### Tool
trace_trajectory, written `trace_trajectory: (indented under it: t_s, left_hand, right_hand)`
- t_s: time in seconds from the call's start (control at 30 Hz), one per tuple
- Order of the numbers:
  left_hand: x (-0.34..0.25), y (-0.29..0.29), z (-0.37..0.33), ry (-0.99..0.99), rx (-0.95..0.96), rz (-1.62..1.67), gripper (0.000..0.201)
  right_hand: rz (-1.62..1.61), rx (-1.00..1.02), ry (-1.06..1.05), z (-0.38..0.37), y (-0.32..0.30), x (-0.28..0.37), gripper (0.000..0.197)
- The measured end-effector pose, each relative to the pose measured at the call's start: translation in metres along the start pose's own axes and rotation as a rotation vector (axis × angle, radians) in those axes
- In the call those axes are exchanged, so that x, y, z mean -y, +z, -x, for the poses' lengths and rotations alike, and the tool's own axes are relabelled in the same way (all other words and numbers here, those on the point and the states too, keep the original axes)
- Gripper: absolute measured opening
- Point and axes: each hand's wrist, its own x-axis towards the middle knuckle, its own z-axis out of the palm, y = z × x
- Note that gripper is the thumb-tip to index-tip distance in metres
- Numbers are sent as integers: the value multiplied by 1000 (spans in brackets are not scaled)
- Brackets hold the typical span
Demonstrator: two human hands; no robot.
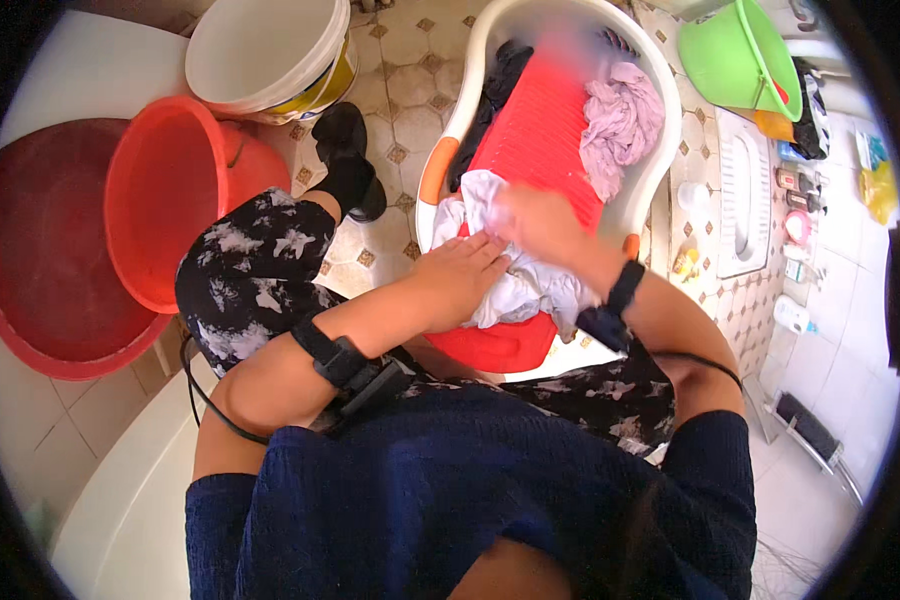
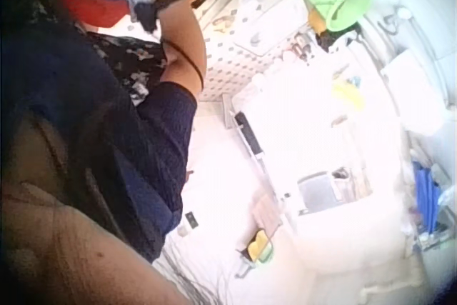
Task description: Hand washing laundry in a basin using a washboard and soap.
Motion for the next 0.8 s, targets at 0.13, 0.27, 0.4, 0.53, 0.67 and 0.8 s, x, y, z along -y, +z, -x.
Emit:
trace_trajectory:
  t_s: [0.13,0.27,0.4,0.53,0.67,0.8]
  left_hand:
    - [4,14,-4,167,-142,-17,58]
    - [6,-1,-21,220,24,2,54]
    - [11,5,-13,164,59,20,54]
    - [4,2,-16,222,24,34,56]
    - [1,-27,-33,240,193,55,52]
    - [-37,-60,-60,-337,274,848,63]
  right_hand:
    - [418,39,40,11,0,-50,10]
    - [395,-172,363,5,-14,-104,15]
    - [246,236,-15,19,7,-37,21]
    - [356,66,283,16,-17,-64,21]
    - [264,-1,578,14,-42,-86,20]
    - [-443,-442,452,32,-83,-49,19]
